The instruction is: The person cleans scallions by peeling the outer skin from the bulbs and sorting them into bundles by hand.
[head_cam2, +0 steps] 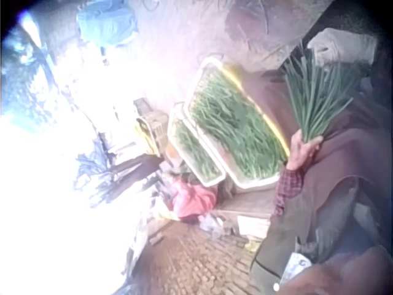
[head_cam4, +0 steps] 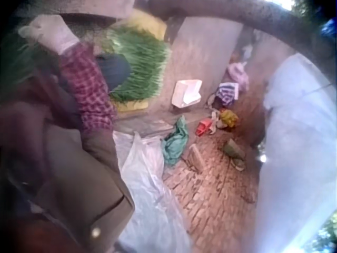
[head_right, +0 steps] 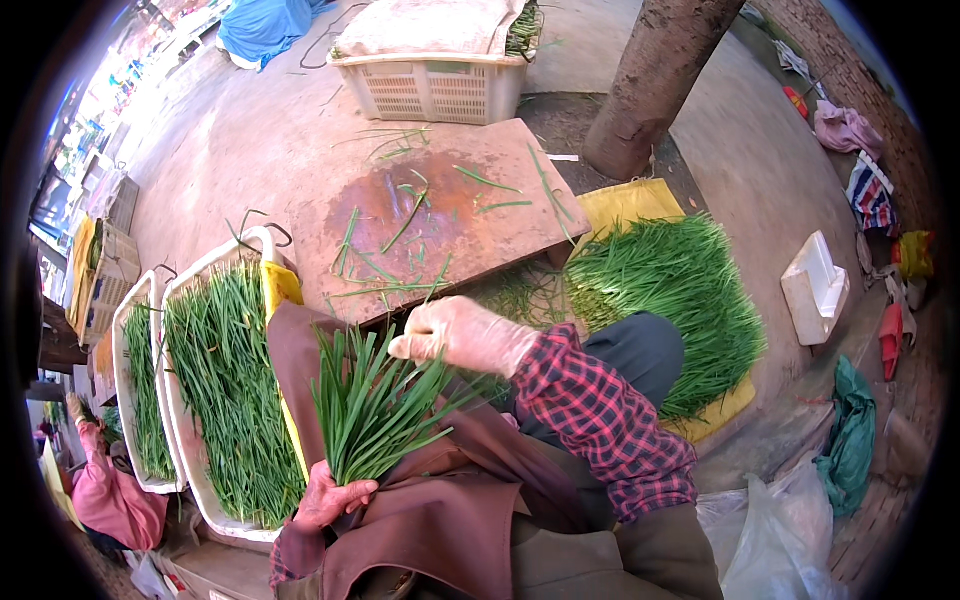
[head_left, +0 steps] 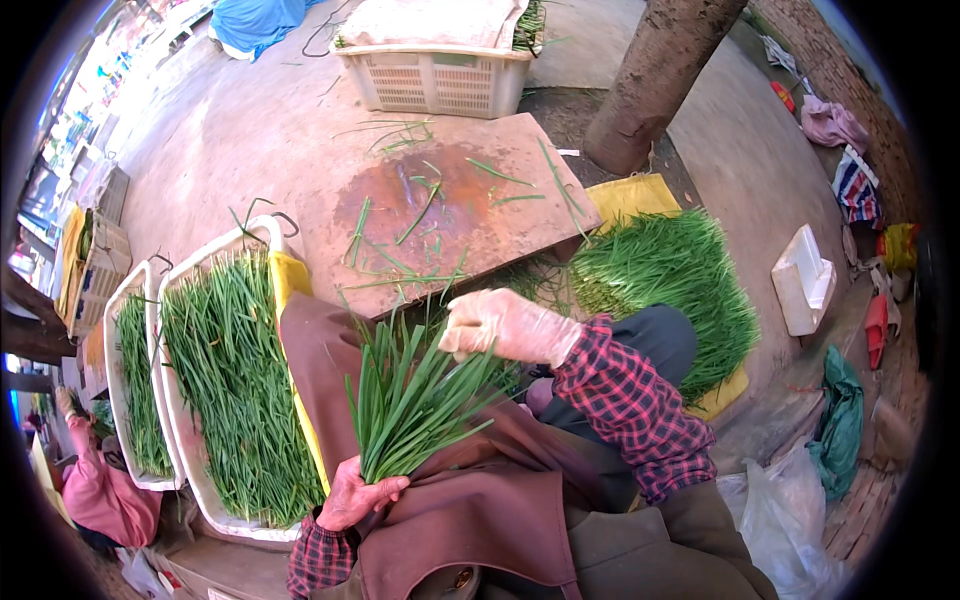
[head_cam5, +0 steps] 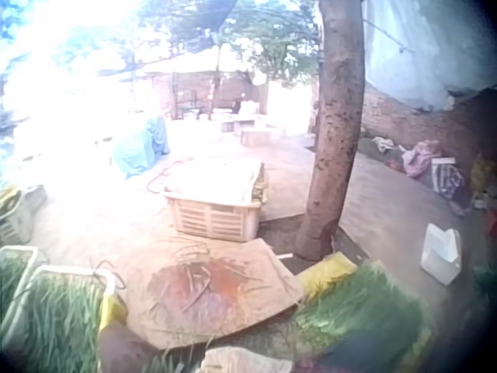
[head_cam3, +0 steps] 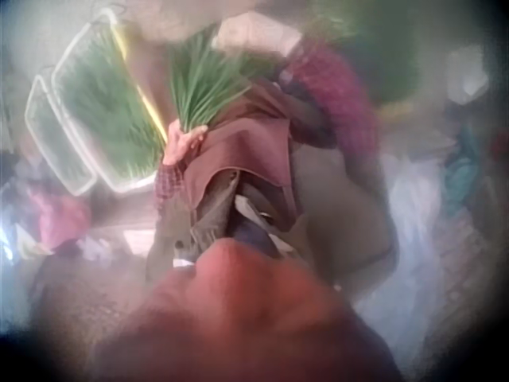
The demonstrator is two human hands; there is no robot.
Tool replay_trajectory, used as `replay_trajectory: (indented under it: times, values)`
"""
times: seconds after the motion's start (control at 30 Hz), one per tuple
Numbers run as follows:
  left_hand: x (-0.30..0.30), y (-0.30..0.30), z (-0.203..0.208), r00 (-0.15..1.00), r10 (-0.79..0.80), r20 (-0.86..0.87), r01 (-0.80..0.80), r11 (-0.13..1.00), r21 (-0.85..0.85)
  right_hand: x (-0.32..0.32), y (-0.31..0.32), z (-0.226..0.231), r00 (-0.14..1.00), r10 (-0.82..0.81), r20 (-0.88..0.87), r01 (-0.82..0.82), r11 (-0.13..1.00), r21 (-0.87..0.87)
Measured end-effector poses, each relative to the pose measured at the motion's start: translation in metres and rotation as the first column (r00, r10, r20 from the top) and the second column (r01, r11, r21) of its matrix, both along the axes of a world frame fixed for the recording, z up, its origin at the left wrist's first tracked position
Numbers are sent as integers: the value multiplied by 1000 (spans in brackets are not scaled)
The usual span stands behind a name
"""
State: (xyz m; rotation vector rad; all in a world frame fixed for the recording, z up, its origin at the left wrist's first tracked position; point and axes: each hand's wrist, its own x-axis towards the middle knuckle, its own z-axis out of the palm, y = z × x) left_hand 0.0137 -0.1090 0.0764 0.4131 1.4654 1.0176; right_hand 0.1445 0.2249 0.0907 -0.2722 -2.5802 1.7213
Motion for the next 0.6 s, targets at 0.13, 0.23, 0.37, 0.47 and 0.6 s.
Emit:
replay_trajectory:
  times: [0.13,0.23,0.37,0.47,0.6]
  values:
    - [1,5,0,1000,-4,0,4,1000,-7,-12,-25,-16,947,-136,-292,225,927,301]
    - [2,6,1,999,33,8,-33,999,16,-15,-22,-16,890,-155,-430,398,723,564]
    - [0,4,-4,995,92,50,-94,995,34,4,11,-10,691,-668,-276,574,739,-352]
    - [-1,-2,-7,984,164,67,-166,986,22,12,12,18,725,-632,-275,608,774,-179]
    - [-1,-2,-6,977,198,80,-199,980,13,18,13,10,795,-418,-440,514,849,122]
